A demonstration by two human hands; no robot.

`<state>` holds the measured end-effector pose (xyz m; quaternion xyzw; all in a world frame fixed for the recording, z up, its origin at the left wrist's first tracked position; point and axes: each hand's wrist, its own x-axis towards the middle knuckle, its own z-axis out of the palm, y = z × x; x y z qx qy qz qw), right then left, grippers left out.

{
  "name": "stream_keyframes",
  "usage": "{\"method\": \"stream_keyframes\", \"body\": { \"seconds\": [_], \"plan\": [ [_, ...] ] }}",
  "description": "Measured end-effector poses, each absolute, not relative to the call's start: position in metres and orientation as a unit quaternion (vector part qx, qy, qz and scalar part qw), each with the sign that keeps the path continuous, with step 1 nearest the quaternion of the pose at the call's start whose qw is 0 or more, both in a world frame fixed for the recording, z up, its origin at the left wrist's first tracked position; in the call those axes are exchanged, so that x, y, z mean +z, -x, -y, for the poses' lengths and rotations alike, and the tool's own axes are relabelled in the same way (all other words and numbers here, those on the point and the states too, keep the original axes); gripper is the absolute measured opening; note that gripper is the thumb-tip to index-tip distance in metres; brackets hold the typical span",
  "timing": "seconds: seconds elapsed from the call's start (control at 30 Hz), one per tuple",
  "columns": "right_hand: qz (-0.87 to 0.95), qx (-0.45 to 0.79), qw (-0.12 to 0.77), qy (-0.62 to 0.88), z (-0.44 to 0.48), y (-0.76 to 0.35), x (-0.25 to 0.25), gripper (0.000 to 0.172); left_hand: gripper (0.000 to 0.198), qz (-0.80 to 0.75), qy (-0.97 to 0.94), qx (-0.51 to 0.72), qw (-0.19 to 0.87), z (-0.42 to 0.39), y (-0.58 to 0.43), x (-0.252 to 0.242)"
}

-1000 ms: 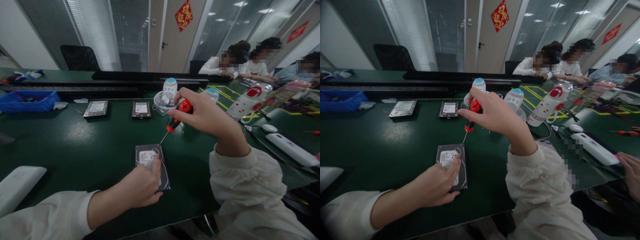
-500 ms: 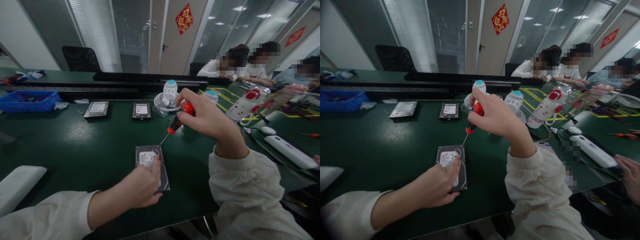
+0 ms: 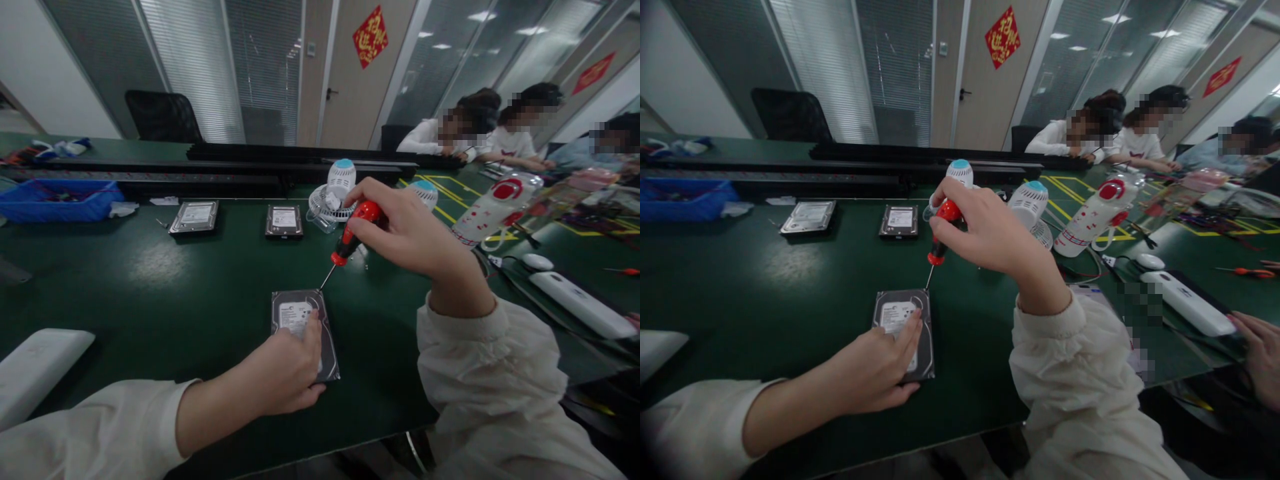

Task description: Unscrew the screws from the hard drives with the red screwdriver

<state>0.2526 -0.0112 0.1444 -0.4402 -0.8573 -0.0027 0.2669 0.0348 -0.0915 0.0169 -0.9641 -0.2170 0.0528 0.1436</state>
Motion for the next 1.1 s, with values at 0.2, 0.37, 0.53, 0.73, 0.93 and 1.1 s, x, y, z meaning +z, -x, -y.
{"method": "stream_keyframes", "body": {
  "seconds": [0.2,0.37,0.53,0.73,0.93,1.1],
  "plan": [
    [0.843,0.004,0.255,0.473,0.0106,-0.2515,0.1439,0.022,0.079,0.219,0.964,0.065,0.134,0.0924,-0.0355,0.02],
    [0.863,0.028,0.257,0.434,0.0109,-0.2543,0.1451,0.019,0.079,0.222,0.964,0.076,0.126,0.0924,-0.0355,0.0194],
    [0.848,0.028,0.27,0.455,0.0105,-0.2529,0.1444,0.027,0.079,0.219,0.964,0.067,0.138,0.0911,-0.0357,0.0183],
    [0.858,0.017,0.273,0.434,0.0092,-0.2545,0.1422,0.024,0.079,0.22,0.963,0.074,0.134,0.0924,-0.0361,0.0199],
    [0.851,0.017,0.267,0.452,0.0086,-0.2538,0.1427,0.025,0.08,0.219,0.964,0.071,0.134,0.0918,-0.0358,0.0191],
    [0.859,0.004,0.258,0.442,0.009,-0.2552,0.1424,0.019,0.08,0.224,0.962,0.065,0.14,0.0926,-0.0358,0.0179]
  ]
}}
